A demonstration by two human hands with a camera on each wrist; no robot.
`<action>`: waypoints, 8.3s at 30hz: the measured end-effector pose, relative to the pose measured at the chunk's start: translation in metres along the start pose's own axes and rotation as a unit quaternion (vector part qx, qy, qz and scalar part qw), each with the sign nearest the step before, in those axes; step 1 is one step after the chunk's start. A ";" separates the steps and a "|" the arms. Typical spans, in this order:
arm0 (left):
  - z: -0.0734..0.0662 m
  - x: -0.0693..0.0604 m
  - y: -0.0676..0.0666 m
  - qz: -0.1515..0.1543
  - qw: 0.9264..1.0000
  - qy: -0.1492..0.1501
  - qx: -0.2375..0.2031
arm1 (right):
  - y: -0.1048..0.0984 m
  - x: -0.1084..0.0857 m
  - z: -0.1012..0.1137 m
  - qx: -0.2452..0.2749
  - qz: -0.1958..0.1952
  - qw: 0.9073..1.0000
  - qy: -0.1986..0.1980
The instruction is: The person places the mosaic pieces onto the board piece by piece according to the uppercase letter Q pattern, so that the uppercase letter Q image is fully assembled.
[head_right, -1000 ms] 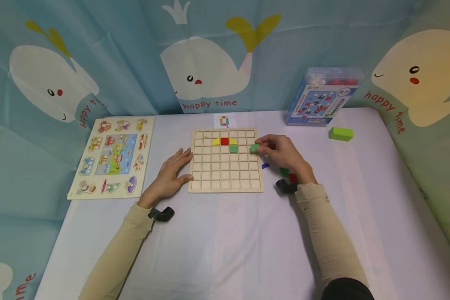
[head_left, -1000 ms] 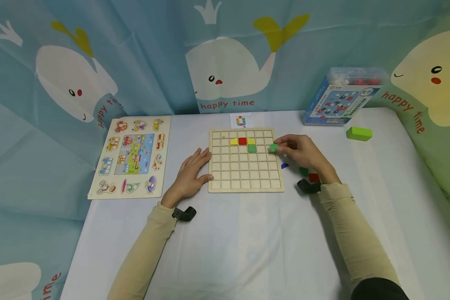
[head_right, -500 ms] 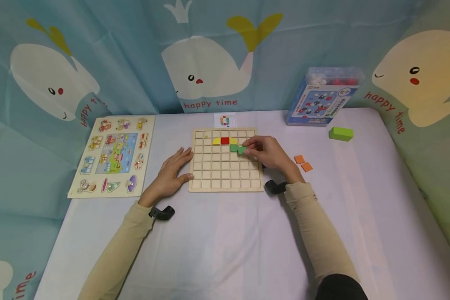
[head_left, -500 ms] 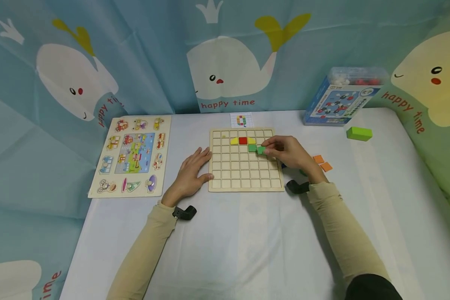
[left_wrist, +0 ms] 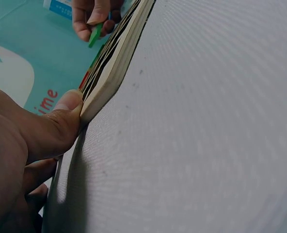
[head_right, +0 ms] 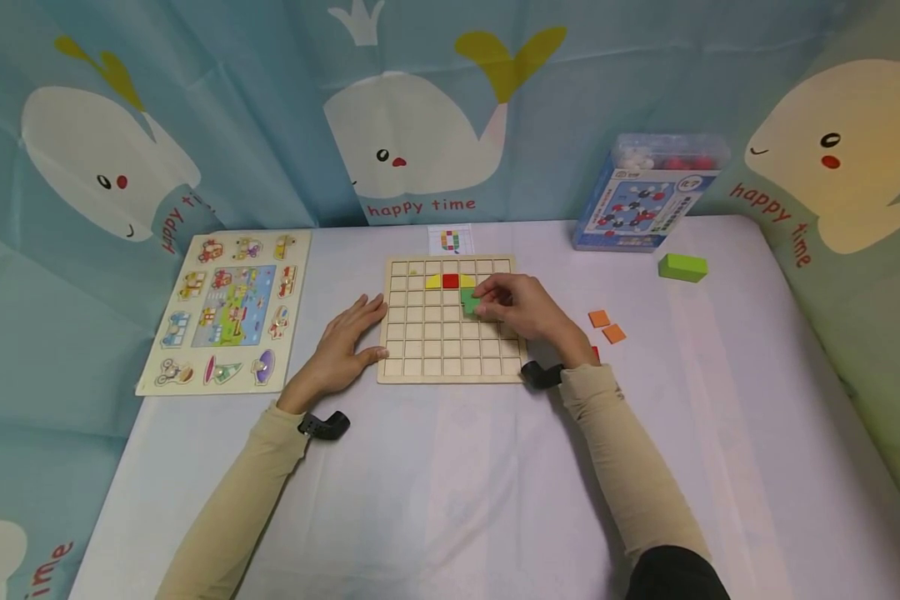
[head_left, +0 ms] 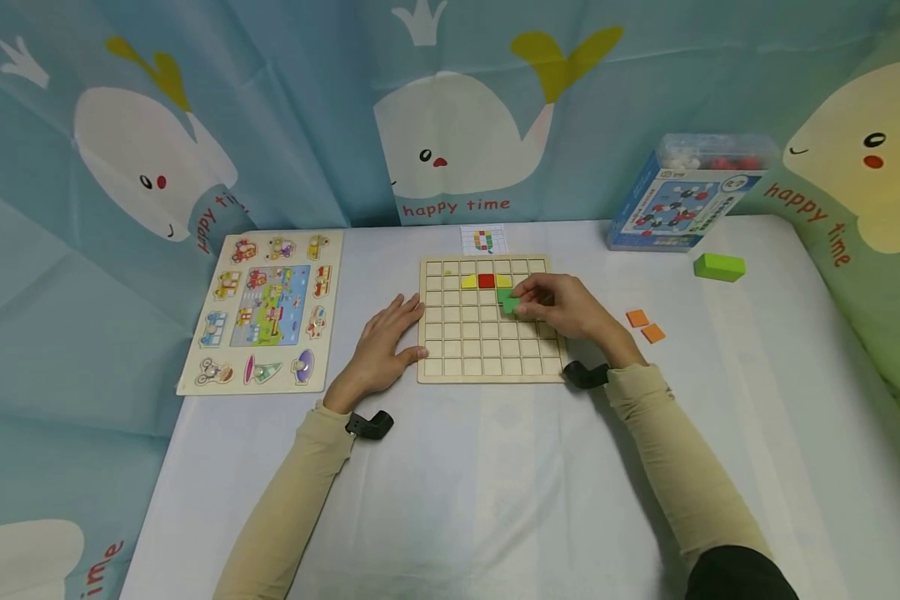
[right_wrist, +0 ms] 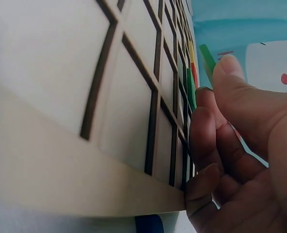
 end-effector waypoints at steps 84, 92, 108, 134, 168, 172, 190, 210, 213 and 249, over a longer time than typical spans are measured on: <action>0.002 -0.002 0.001 -0.001 1.000 0.008 0.002 | -0.094 -0.114 -0.077 -0.116 -0.033 0.972 0.204; 0.001 -0.003 0.001 -0.004 1.000 0.007 0.001 | -0.092 -0.111 -0.081 -0.126 -0.038 0.972 0.193; -0.001 -0.002 0.001 0.001 1.000 0.001 0.010 | -0.089 -0.108 -0.085 -0.100 -0.028 0.972 0.212; -0.002 -0.001 -0.001 -0.002 1.000 0.006 0.008 | -0.079 -0.093 -0.064 -0.093 -0.035 0.983 0.157; 0.001 0.001 0.000 -0.001 1.000 -0.003 0.011 | -0.023 -0.008 -0.016 0.009 -0.072 0.997 0.024; 0.000 -0.001 0.000 -0.002 1.000 0.000 0.006 | -0.015 0.000 -0.007 0.017 -0.061 0.998 -0.001; 0.003 0.001 0.001 -0.005 1.000 0.001 0.013 | 0.008 0.030 0.014 -0.004 -0.029 0.999 -0.017; 0.001 0.000 0.001 0.000 1.000 -0.001 0.013 | 0.024 0.051 0.028 -0.064 -0.024 0.997 -0.030; 0.001 0.000 0.001 -0.002 1.000 0.000 0.012 | 0.025 0.051 0.031 -0.068 -0.023 0.997 -0.030; 0.001 0.000 -0.001 -0.002 1.000 0.000 0.013 | 0.030 0.055 0.035 -0.109 -0.019 0.993 -0.026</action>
Point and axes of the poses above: each hand's wrist, its own x-axis towards the middle knuckle, its own y-axis out of the palm, z = x × y, the point moved 6 cm from there along x, towards the middle knuckle, and after that the axes turned 9 degrees about z, right-handed, at the moved point
